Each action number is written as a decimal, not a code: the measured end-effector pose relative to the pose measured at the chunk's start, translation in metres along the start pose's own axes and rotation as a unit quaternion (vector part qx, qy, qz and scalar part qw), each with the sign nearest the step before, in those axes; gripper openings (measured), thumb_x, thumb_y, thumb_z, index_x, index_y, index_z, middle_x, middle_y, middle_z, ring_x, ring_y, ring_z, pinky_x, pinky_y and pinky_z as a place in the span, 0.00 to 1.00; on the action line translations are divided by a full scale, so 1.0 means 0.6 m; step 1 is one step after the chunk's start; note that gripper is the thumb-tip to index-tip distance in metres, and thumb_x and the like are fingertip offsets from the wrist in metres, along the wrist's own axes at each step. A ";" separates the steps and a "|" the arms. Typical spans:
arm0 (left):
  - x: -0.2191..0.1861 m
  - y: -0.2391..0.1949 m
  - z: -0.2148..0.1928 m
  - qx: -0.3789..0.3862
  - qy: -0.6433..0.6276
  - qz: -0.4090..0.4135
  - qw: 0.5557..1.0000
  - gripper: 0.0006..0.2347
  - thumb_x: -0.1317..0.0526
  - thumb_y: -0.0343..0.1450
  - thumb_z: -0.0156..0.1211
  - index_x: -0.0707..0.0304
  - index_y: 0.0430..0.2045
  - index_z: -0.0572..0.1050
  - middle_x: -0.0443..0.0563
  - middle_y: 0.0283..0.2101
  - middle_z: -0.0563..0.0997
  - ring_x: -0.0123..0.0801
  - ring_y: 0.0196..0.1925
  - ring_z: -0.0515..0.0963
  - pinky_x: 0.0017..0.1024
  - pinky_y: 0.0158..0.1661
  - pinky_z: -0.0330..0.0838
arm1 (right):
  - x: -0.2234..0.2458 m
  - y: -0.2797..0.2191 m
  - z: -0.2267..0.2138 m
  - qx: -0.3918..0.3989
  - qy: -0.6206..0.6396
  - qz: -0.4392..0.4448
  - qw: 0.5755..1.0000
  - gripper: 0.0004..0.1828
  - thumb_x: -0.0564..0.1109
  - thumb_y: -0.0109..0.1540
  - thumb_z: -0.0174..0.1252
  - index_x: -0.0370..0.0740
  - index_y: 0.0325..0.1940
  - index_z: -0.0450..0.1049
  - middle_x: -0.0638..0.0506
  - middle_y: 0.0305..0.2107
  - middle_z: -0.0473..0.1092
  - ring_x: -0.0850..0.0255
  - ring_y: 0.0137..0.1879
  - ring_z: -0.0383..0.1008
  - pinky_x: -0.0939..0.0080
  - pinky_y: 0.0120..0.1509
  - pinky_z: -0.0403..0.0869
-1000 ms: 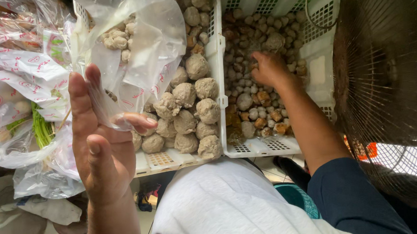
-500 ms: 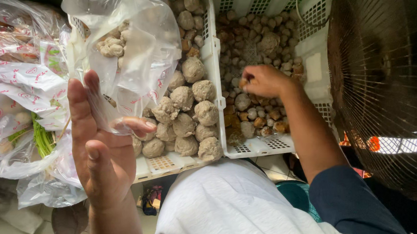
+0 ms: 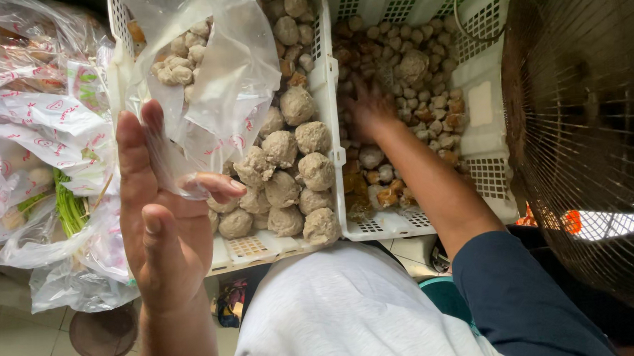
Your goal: The person repeatedly picks small meatballs from a white crate and places them into a clear plastic bag held in the other hand. The task continues until the bag is partially filled.
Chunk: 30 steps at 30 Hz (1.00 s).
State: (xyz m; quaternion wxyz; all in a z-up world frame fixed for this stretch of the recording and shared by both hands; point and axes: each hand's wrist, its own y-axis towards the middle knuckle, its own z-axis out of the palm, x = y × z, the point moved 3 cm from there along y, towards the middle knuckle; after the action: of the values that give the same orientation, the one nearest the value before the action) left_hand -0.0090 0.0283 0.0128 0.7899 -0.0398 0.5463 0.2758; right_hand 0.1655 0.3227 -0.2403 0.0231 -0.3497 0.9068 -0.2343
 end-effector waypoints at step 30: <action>-0.004 -0.008 -0.014 0.013 0.007 0.002 1.000 0.36 0.45 0.83 0.57 0.63 0.80 0.44 0.49 0.78 0.53 0.35 0.47 0.79 0.27 0.47 0.70 | -0.181 -0.014 0.051 0.013 0.929 0.044 0.366 0.07 0.46 0.70 0.57 0.42 0.45 0.71 0.53 0.38 0.71 0.68 0.37 0.69 0.73 0.32 0.70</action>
State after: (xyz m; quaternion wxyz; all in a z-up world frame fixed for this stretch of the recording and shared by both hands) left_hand -0.0145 0.0205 0.0103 0.7861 -0.0303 0.5551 0.2702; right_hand 0.2588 0.3747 -0.2773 -0.8193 0.1303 0.3659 -0.4218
